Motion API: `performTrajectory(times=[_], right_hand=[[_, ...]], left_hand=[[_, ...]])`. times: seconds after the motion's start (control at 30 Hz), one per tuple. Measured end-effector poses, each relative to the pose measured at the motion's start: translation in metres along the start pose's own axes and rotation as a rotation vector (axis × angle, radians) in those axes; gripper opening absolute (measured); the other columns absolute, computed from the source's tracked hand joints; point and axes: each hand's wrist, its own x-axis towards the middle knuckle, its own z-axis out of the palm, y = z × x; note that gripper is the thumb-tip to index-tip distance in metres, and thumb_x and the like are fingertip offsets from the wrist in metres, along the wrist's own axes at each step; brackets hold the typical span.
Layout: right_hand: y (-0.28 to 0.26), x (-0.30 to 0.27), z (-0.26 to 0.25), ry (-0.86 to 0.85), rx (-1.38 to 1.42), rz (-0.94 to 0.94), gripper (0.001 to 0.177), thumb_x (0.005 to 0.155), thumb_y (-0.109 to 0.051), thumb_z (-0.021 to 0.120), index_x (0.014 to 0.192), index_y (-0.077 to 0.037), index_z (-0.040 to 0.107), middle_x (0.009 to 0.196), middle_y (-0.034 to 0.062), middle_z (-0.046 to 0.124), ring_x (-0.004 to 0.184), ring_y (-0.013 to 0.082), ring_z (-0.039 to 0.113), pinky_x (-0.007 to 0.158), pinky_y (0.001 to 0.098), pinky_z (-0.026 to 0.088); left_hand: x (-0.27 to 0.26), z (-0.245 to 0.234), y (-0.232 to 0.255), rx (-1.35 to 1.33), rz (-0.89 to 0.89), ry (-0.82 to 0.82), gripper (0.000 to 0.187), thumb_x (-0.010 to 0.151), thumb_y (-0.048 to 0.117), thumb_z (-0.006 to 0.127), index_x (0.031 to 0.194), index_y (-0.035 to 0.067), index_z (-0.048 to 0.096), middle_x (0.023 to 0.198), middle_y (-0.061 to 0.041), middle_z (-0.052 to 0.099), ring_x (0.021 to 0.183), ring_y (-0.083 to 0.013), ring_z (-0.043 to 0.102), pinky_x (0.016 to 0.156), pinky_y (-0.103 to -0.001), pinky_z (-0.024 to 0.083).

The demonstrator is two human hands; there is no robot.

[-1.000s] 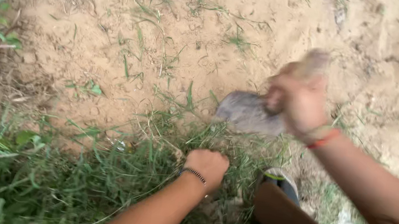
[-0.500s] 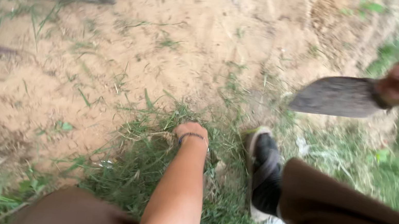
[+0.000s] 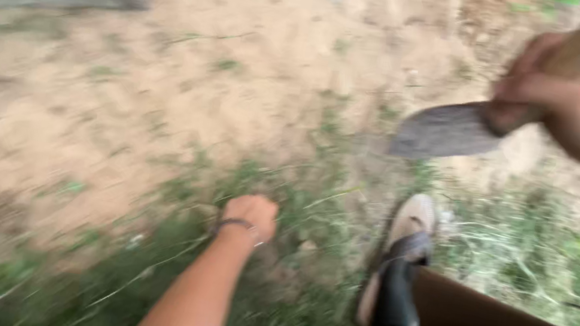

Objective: The person pulls weeds and grass by hand and digs into the sandy soil using a garden trowel near a piece of corrugated metal.

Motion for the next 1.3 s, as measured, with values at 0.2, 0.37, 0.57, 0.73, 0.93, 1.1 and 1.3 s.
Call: performTrajectory(times=[0.2,0.37,0.57,0.73,0.93,1.1,1.3], right_hand=[[0.02,-0.009,-0.024,-0.018,0.167,0.048,0.02,0.098,0.002,0.066,0.078,0.001,0.064,0.073,0.0153,0.066,0.072,0.0247,0.068,0.08,0.0422,0.06],[-0.011,-0.021,-0.021,0.045,0.017,-0.018,0.013,0.094,0.0,0.061,0.082,-0.004,0.062,0.079,0.01,0.069,0.076,0.0214,0.072,0.098,0.0384,0.061],[-0.012,0.025,0.076,-0.044,-0.616,0.289,0.018,0.1,-0.019,0.071,0.092,-0.006,0.062,0.09,0.0178,0.066,0.081,0.03,0.062,0.08,0.0439,0.057],[0.016,0.01,0.229,0.226,0.547,0.563,0.019,0.084,-0.003,0.074,0.081,-0.011,0.056,0.103,0.0047,0.067,0.101,0.0196,0.069,0.078,0.0449,0.062],[0.052,-0.004,0.283,0.332,0.784,0.294,0.031,0.077,0.017,0.068,0.085,-0.009,0.054,0.095,0.0059,0.064,0.092,0.0223,0.066,0.077,0.0403,0.062],[0.07,0.003,0.28,0.37,0.756,0.261,0.036,0.072,0.022,0.066,0.085,-0.009,0.053,0.092,0.0054,0.06,0.087,0.0193,0.061,0.076,0.0378,0.057],[0.072,-0.008,0.272,0.326,0.743,0.239,0.033,0.072,0.02,0.065,0.083,-0.009,0.053,0.093,0.0051,0.06,0.093,0.0181,0.061,0.084,0.0396,0.06]], left_hand=[[0.005,-0.015,0.016,0.068,-0.078,-0.083,0.031,0.091,0.025,0.06,0.116,0.016,0.077,0.124,-0.012,0.072,0.118,-0.0303,0.068,0.097,-0.043,0.056],[0.01,-0.019,0.023,0.022,-0.192,-0.102,0.032,0.09,0.021,0.062,0.119,0.018,0.075,0.127,-0.009,0.069,0.121,-0.0289,0.066,0.096,-0.045,0.056],[-0.004,-0.005,-0.005,-0.158,-0.173,0.019,0.031,0.094,0.028,0.059,0.119,0.021,0.075,0.125,-0.01,0.071,0.12,-0.0298,0.067,0.097,-0.045,0.055],[0.014,0.006,-0.009,-0.222,-0.201,-0.006,0.031,0.099,0.027,0.056,0.12,0.018,0.077,0.127,-0.008,0.073,0.12,-0.0284,0.07,0.093,-0.044,0.057],[0.014,0.002,-0.001,-0.201,-0.143,0.005,0.031,0.099,0.025,0.056,0.123,0.018,0.075,0.13,-0.007,0.07,0.12,-0.0283,0.068,0.091,-0.044,0.057],[-0.001,0.002,-0.006,-0.147,-0.095,0.001,0.031,0.098,0.024,0.056,0.122,0.018,0.075,0.129,-0.008,0.07,0.121,-0.0272,0.067,0.092,-0.043,0.055],[-0.006,-0.005,0.0,-0.158,-0.133,-0.013,0.029,0.096,0.023,0.059,0.119,0.018,0.076,0.126,-0.008,0.072,0.118,-0.0274,0.068,0.092,-0.042,0.056]])
